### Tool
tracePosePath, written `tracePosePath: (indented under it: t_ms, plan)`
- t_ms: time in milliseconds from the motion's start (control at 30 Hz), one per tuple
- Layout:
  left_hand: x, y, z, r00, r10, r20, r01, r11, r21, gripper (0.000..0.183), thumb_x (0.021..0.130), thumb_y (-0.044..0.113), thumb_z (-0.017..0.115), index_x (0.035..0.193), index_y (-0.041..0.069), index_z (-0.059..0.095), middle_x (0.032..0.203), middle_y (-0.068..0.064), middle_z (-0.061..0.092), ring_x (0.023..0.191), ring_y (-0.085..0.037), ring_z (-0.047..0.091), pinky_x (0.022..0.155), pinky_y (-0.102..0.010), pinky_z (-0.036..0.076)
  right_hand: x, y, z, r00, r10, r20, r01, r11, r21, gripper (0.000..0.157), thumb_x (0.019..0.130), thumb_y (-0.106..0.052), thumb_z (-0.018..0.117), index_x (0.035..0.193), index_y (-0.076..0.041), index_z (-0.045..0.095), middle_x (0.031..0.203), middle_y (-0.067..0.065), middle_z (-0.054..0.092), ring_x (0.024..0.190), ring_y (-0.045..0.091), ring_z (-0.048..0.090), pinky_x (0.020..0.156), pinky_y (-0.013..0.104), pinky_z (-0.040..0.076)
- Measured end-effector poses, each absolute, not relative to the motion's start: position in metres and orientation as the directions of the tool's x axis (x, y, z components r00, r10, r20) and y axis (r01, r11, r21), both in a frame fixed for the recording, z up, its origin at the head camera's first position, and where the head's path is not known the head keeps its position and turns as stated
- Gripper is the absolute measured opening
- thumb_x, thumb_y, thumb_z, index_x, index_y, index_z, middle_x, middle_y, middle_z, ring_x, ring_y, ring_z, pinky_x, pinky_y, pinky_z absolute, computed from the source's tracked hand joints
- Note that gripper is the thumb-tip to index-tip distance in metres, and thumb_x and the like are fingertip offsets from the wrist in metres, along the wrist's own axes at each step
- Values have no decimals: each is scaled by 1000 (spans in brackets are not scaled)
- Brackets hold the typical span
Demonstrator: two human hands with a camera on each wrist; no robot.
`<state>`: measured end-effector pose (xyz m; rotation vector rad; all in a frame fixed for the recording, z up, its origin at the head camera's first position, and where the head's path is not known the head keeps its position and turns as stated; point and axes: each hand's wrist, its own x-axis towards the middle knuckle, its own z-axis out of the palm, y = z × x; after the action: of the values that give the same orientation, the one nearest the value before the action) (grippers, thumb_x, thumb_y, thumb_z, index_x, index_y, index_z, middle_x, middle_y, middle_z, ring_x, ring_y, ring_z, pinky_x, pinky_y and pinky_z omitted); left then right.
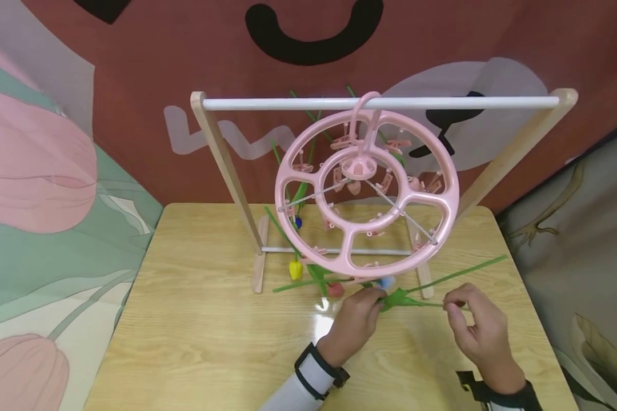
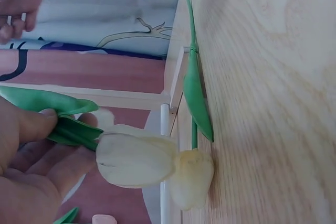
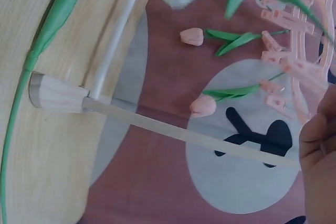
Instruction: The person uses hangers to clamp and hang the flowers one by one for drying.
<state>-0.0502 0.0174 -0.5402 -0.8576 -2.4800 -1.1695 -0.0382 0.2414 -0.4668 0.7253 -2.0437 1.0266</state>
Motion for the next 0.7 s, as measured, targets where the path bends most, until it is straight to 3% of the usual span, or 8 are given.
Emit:
tracePosePath:
  t_ms: [167,267,333,433,600,700]
  plan:
    - [-51,14,-540,-765,340,547,644,441,625,15,96,0,67,110,4,67,102,-5,73,94,-14,71,87,-14,57,-49,254,-470,-758,-106,643,-517,699,-494,20,95,-8,63,106,8,65,96,16,65,88,3,52,79,9,41]
    - [-53,13,-540,-750,301,588,658,430,619,17,93,-3,69,109,3,68,99,-5,74,89,-12,72,85,-12,57,-60,253,-461,-830,-98,550,-416,765,-491,42,84,1,75,124,3,63,114,18,63,92,11,50,81,11,40]
    - [-54,12,-541,-749,271,605,658,413,630,19,90,-5,71,107,3,68,98,-5,74,88,-10,72,83,-9,56,-68,250,-455,-852,-108,513,-401,764,-506,60,77,3,83,133,0,61,121,18,60,93,12,50,81,11,40]
    - [-55,12,-542,-757,226,612,648,376,663,22,86,-8,73,104,3,67,95,-6,75,85,-7,72,79,-7,56,-79,245,-446,-874,-125,470,-406,720,-563,70,74,4,86,138,-4,59,121,15,59,94,9,48,79,12,40]
    - [-54,11,-543,-805,182,565,594,251,764,26,85,-14,70,108,-1,66,98,-13,76,86,-15,76,78,-10,58,-97,235,-434,-885,-159,438,-440,594,-673,66,79,7,83,139,-10,62,117,-1,60,91,7,50,75,12,41]
    - [-53,10,-543,-835,167,524,548,173,818,31,87,-16,66,116,-4,66,105,-16,77,89,-19,77,78,-13,60,-107,227,-430,-895,-176,410,-440,500,-746,62,84,9,78,140,-11,62,124,-12,64,103,3,59,84,9,47]
